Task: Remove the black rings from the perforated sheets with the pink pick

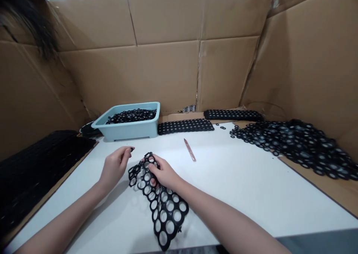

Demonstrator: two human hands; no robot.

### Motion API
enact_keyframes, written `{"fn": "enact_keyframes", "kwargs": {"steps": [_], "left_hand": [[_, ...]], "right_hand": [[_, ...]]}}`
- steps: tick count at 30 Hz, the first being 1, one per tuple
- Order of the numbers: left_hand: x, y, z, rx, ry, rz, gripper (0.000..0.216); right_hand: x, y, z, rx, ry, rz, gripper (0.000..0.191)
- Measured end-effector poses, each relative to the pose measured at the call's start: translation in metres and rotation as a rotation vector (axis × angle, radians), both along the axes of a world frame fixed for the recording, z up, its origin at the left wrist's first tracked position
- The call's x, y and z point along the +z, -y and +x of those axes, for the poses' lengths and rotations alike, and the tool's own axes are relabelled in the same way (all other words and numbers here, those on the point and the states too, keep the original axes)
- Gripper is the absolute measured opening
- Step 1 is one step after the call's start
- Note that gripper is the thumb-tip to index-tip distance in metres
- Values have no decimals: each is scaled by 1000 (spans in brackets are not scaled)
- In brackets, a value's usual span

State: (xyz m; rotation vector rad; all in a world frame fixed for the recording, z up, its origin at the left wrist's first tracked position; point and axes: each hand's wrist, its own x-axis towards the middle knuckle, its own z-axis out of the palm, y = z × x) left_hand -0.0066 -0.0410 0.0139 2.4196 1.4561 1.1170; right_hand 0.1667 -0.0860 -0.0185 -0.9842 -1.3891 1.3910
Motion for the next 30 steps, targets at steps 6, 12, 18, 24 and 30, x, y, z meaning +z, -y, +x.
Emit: {"fn": "enact_keyframes", "kwargs": {"steps": [6, 12, 18, 24, 30], "left_hand": [[-12, 15, 13, -150, 18, -38, 27], [-17, 30, 25, -278, 38, -147, 25], [-15, 17, 21, -168, 112, -286, 29], [-13, -23, -9, 214, 450, -198, 31], [-15, 4, 12, -1, 172, -227, 28]], "right_hand": [[2, 3, -2, 33, 21, 17, 26], [0, 2, -4, 19, 52, 26, 20], [-5, 0, -6, 23, -52, -55, 8], [-6, -8, -2, -130, -266, -165, 3], [-2, -12, 6, -163, -267, -148, 20]]}}
